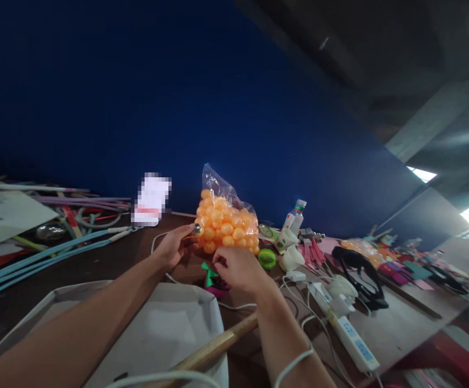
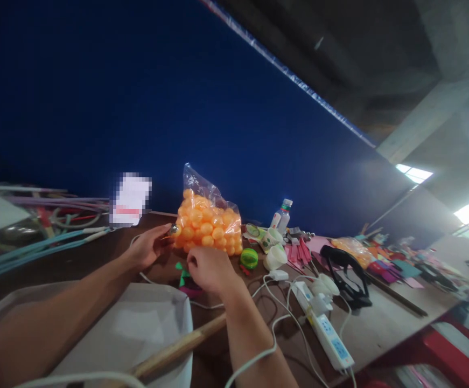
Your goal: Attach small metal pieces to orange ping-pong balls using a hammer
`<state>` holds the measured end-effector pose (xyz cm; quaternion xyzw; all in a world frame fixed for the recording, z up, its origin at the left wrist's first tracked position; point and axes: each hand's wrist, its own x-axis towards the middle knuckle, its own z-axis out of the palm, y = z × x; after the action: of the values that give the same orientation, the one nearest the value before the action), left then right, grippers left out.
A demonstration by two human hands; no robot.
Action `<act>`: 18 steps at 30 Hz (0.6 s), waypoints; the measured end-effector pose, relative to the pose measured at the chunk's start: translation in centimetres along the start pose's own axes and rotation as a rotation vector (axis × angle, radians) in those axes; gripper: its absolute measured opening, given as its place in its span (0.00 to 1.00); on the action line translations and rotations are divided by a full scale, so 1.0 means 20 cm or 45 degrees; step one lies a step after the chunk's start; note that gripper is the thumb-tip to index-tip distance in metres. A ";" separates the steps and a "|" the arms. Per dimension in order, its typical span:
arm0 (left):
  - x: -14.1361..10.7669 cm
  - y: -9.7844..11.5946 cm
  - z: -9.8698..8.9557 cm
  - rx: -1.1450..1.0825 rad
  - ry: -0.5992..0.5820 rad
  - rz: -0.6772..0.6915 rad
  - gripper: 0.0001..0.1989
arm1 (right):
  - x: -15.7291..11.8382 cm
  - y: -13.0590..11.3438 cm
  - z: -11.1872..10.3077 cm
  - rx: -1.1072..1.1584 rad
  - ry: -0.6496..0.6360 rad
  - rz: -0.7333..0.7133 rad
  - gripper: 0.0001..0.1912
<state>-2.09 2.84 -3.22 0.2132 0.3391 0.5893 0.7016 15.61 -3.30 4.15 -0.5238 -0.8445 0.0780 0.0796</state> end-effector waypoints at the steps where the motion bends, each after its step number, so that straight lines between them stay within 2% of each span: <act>1: 0.00 0.00 0.00 -0.013 -0.013 0.007 0.04 | 0.01 0.00 0.01 0.101 0.089 0.005 0.08; 4: 0.00 0.00 0.00 -0.044 -0.099 0.051 0.03 | 0.03 0.00 0.05 0.480 0.337 0.012 0.07; 6: 0.00 0.00 -0.01 -0.041 -0.177 0.064 0.04 | 0.05 0.00 0.08 0.766 0.426 0.027 0.06; 11: -0.02 0.00 0.00 0.000 -0.305 0.095 0.10 | 0.11 -0.01 0.13 1.307 0.443 0.092 0.08; 15: -0.03 0.01 0.00 0.033 -0.359 0.093 0.17 | 0.14 -0.01 0.14 1.537 0.429 0.162 0.10; 18: -0.03 0.00 -0.01 0.051 -0.402 0.072 0.15 | 0.15 -0.01 0.14 1.627 0.428 0.174 0.11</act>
<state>-2.27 2.18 -3.16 0.3266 0.2301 0.5610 0.7250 13.50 -0.89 1.57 -0.4311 -0.5729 0.4856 0.5002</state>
